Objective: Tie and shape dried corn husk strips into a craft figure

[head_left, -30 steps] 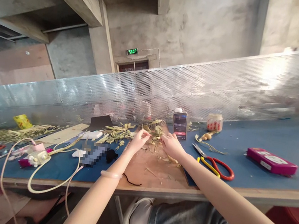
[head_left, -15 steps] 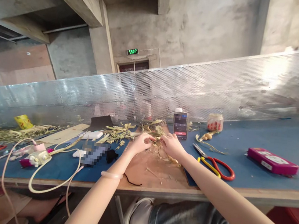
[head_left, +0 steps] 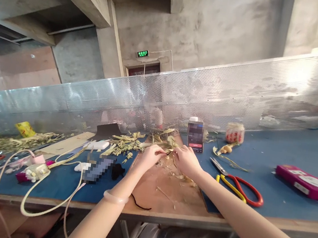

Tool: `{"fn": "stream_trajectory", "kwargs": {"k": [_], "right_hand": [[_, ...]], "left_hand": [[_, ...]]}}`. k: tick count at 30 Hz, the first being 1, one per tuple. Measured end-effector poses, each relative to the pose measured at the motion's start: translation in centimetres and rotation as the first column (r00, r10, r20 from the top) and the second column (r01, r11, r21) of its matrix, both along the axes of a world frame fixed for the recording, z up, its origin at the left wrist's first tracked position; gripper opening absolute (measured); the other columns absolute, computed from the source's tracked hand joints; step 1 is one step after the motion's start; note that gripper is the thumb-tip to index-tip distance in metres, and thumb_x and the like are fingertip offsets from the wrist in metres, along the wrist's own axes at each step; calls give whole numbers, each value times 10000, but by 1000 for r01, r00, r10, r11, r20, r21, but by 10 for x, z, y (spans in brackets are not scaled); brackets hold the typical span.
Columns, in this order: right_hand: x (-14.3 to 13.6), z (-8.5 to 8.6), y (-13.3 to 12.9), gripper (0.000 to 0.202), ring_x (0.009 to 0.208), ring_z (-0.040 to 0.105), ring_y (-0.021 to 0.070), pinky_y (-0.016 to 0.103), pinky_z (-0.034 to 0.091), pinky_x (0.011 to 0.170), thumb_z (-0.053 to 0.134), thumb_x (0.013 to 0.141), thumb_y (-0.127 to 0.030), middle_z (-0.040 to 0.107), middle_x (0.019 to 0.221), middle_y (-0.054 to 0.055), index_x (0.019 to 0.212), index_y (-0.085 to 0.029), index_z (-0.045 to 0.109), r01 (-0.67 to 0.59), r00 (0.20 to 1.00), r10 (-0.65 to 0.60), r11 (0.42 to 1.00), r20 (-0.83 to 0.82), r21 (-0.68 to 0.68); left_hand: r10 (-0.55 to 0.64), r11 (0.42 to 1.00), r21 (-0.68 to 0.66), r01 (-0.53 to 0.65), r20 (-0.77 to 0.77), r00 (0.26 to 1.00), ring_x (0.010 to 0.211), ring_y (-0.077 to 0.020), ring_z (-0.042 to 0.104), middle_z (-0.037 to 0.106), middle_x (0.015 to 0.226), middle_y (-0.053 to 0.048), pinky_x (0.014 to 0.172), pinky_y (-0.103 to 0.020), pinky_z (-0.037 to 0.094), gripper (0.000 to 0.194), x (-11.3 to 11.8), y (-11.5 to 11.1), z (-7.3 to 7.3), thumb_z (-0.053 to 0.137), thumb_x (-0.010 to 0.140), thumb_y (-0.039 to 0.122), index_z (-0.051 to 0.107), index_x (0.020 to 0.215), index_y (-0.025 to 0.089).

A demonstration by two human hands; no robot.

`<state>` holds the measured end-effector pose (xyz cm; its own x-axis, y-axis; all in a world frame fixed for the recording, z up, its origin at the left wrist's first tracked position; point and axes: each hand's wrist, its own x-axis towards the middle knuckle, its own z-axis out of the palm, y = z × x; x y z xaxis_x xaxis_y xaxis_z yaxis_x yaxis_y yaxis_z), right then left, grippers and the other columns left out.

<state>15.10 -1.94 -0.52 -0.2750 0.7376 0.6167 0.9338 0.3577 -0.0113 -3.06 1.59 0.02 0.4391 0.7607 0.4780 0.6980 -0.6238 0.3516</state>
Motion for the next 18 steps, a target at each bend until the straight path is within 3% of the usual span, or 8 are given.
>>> {"fn": "stream_trajectory", "kwargs": {"k": [4, 7, 10, 13, 15, 17, 18], "right_hand": [[-3, 8, -7, 154, 881, 597, 179, 374, 472, 788, 521, 902, -257, 633, 922, 37, 940, -135, 606, 1, 1000, -1, 1000, 10, -23], [-4, 18, -14, 142, 848, 593, 219, 352, 428, 752, 487, 849, -87, 654, 766, 75, 821, -116, 624, -67, 997, 69, 997, 44, -27], [-1, 29, -11, 177, 805, 600, 230, 345, 405, 724, 476, 802, -43, 667, 787, 99, 854, -121, 626, -168, 984, 168, 986, 55, -14], [8, 32, 6, 176, 753, 607, 203, 319, 421, 691, 451, 844, -83, 673, 813, 76, 871, -154, 611, -270, 962, 270, 963, 36, -5], [19, 26, 21, 184, 792, 606, 175, 289, 441, 711, 428, 886, -126, 669, 872, 46, 950, -199, 584, -381, 924, 381, 924, 8, 7], [31, 15, 31, 193, 793, 602, 173, 296, 464, 709, 392, 918, -154, 659, 877, 51, 1015, -216, 547, -570, 810, 574, 819, -121, 69], [37, 8, 34, 196, 804, 601, 174, 295, 475, 708, 396, 921, -159, 654, 881, 50, 1046, -231, 528, -602, 773, 608, 793, -184, 90]], "left_hand": [[16, 1000, 7, -17, 30, 999, 829, -165, 624, 656, 922, -44, 766, -364, 504, 191, 7, -7, 10, 547, 875, 303, 624, 924, 135], [0, 1000, 7, 0, 61, 998, 699, -177, 641, 695, 743, -24, 661, -294, 495, 168, 11, -12, 18, 578, 834, 289, 675, 814, 155], [-36, 999, 31, 33, 82, 996, 704, -175, 644, 718, 790, -21, 658, -270, 480, 131, 16, -16, 26, 579, 813, 247, 694, 837, 189], [-53, 997, 64, 46, 101, 993, 736, -174, 635, 715, 822, -30, 700, -276, 472, 150, 20, -15, 33, 565, 805, 175, 695, 876, 201], [-55, 996, 76, 46, 120, 991, 735, -169, 628, 707, 827, -32, 684, -272, 473, 155, 20, -13, 34, 558, 814, 171, 692, 879, 210], [-63, 996, 67, 54, 145, 987, 676, -152, 619, 697, 784, -21, 626, -251, 474, 135, 18, -12, 30, 559, 828, 198, 687, 862, 218], [-53, 998, 46, 45, 180, 982, 658, -145, 614, 691, 763, -15, 612, -244, 472, 127, 15, -12, 26, 558, 835, 208, 683, 848, 225]]}}
